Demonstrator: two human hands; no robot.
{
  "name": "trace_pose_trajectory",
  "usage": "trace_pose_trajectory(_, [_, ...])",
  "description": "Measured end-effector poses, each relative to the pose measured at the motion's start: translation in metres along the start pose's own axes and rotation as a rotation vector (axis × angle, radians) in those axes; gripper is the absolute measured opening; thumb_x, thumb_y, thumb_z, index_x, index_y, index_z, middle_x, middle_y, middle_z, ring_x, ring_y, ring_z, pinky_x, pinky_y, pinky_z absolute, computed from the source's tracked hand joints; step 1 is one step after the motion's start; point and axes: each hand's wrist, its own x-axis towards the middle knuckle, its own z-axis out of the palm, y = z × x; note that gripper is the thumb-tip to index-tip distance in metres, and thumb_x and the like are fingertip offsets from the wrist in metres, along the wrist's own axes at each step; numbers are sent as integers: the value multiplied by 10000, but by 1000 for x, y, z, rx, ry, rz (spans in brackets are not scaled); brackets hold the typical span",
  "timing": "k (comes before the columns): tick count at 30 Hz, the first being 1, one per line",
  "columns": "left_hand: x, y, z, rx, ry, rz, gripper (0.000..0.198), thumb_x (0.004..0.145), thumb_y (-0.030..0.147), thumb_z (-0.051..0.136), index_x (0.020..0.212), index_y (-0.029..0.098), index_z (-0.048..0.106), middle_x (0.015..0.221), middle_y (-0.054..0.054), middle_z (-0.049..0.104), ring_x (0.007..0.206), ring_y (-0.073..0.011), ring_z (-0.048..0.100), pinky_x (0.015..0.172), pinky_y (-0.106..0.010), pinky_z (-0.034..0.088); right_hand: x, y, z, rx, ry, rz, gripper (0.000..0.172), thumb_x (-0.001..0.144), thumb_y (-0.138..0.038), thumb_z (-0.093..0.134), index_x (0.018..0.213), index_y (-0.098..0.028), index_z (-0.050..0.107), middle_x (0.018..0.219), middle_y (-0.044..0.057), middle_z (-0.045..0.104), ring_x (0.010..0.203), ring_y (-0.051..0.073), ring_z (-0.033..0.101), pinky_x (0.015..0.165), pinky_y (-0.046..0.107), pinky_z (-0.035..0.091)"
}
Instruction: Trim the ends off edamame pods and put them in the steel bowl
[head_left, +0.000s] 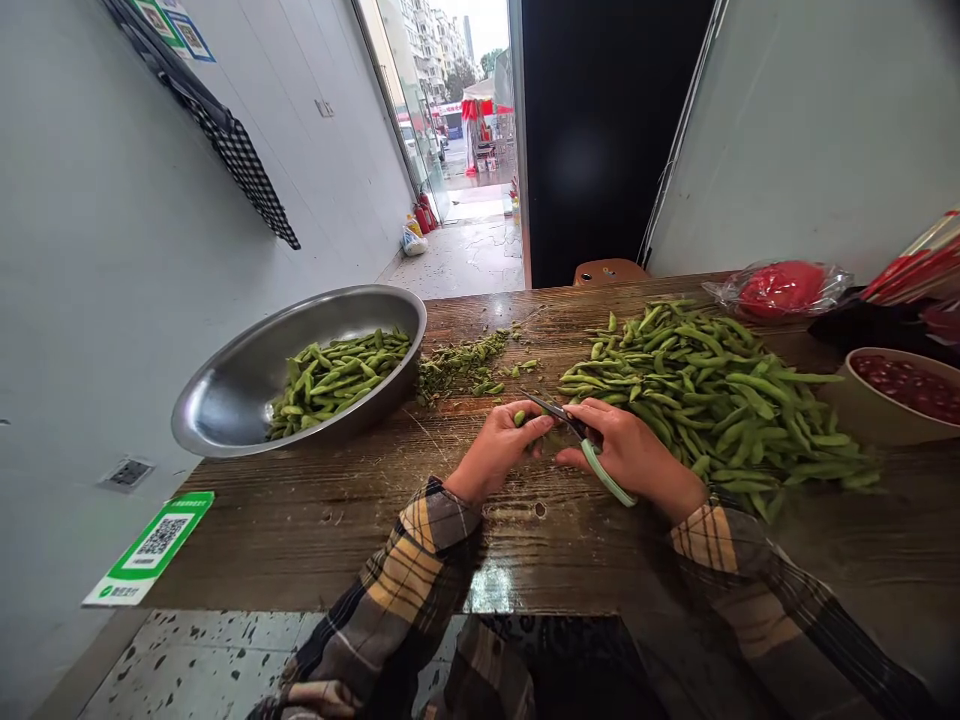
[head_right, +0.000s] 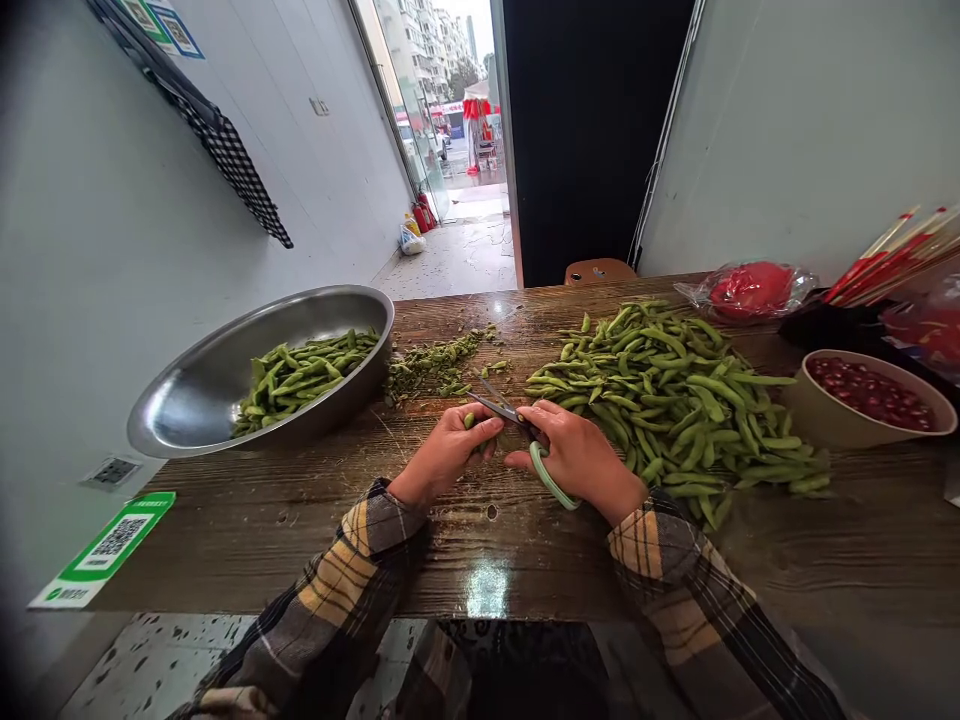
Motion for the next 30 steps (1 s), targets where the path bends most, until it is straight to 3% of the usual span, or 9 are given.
trace_pose_trajectory(10, [3, 2, -10, 162, 84, 30, 273, 705, 376, 716, 747, 116, 644, 537, 38, 505, 429, -53, 403, 432, -198, 285, 0, 4, 0, -51, -40, 11, 416, 803, -408, 686, 1157, -198, 626, 1005, 91, 677, 915, 245, 657, 813, 362, 511])
trace_pose_trajectory(16, [6, -3, -15, -152, 155, 5, 288, 688, 366, 747, 818, 149, 611, 580, 52, 498, 452, -45, 431, 407, -172, 251, 2, 5, -2, -19, 52, 106, 505, 794, -483, 665, 1188, -173, 602, 1069, 103, 653, 937, 258, 649, 828, 389, 516])
trace_pose_trajectory(21, [8, -4, -20, -373, 252, 52, 300, 658, 310, 777, 842, 150, 602, 737, 26, 566, 495, -33, 466, 381, -162, 234, 1, 6, -1, -2, 52, 78, 552, 779, -496, 675, 1219, -178, 573, 1076, 104, 634, 941, 259, 643, 825, 399, 522])
trace_pose_trajectory(30, [7, -6, -12, -403, 209, 52, 306, 657, 310, 782, 816, 151, 575, 716, 32, 556, 501, -36, 477, 389, -159, 251, 1, 5, 2, -17, 20, 71, 568, 772, -495, 684, 1242, -201, 557, 1046, 87, 634, 907, 247, 641, 798, 387, 524])
